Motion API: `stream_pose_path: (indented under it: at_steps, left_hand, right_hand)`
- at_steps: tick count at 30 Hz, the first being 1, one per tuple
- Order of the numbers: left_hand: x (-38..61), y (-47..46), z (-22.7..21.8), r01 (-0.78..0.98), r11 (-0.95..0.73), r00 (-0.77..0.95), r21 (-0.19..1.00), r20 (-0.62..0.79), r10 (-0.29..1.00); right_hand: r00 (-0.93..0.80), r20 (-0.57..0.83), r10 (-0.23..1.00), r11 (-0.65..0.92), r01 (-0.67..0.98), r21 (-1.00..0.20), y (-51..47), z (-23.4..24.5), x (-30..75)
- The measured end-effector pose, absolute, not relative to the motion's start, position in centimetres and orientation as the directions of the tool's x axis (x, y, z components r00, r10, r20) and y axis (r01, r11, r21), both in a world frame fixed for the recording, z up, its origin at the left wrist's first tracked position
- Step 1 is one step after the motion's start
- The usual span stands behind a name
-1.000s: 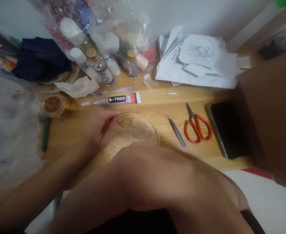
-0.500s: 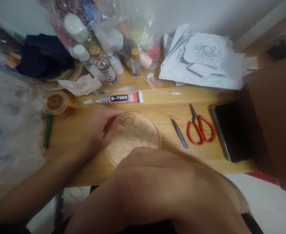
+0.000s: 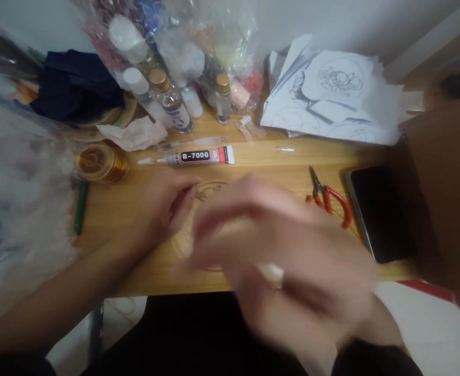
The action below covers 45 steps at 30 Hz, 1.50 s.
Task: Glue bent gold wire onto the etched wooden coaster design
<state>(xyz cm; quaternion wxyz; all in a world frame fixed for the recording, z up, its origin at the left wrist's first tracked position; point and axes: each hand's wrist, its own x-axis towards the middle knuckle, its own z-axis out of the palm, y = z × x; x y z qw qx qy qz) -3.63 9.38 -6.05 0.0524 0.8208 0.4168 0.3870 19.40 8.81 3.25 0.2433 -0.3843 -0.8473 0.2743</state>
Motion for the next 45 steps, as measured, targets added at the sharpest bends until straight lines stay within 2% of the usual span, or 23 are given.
stream_pose_path:
  at_steps: [1,2,3,4,7,12,17,24,29,34,45]
  left_hand:
    - [-3.6,9.4,-6.1,0.639,-0.656,0.357,0.402,0.600,0.716]
    - [-3.6,9.4,-6.1,0.635,-0.668,0.367,0.388,0.610,0.703]
    - [-3.6,9.4,-6.1,0.631,-0.683,0.382,0.368,0.619,0.686]
    - [-3.6,9.5,-6.2,0.629,-0.697,0.397,0.345,0.628,0.669]
    - [-3.6,9.5,-6.3,0.642,-0.705,0.411,0.300,0.643,0.647]
    - [-3.6,9.6,-6.4,0.660,-0.693,0.385,0.292,0.660,0.645]
    - [-3.5,9.5,-6.4,0.678,-0.687,0.380,0.261,0.675,0.632]
    - [-3.3,9.5,-6.3,0.679,-0.691,0.393,0.249,0.672,0.628]
    - [-3.2,9.5,-6.4,0.685,-0.691,0.402,0.229,0.672,0.621]
    - [-3.1,9.5,-6.5,0.687,-0.695,0.405,0.210,0.684,0.607]
    - [-3.4,9.5,-6.5,0.656,-0.708,0.432,0.260,0.640,0.635]
  right_hand:
    - [-0.552,0.307,0.775,0.594,0.471,-0.652,9.9,2.6,18.8]
    - [-0.514,0.419,0.749,0.656,0.488,-0.575,10.8,1.7,18.2]
    - [-0.546,0.432,0.718,0.696,0.545,-0.468,11.5,0.7,17.7]
    - [-0.598,0.405,0.691,0.722,0.558,-0.408,12.0,-0.3,17.3]
    - [-0.657,0.327,0.680,0.728,0.549,-0.411,12.5,-2.4,16.8]
    - [-0.685,0.352,0.638,0.768,0.538,-0.347,12.3,-2.9,16.9]
    - [-0.651,0.390,0.651,0.758,0.525,-0.387,12.3,-3.3,16.5]
    - [-0.595,0.449,0.667,0.744,0.562,-0.362,11.8,-3.7,16.1]
    - [-0.585,0.431,0.687,0.726,0.533,-0.435,11.8,-3.7,16.1]
    - [-0.576,0.461,0.675,0.738,0.539,-0.407,11.8,-3.8,16.0]
    - [-0.619,0.442,0.649,0.758,0.481,-0.440,12.4,-3.9,16.3]
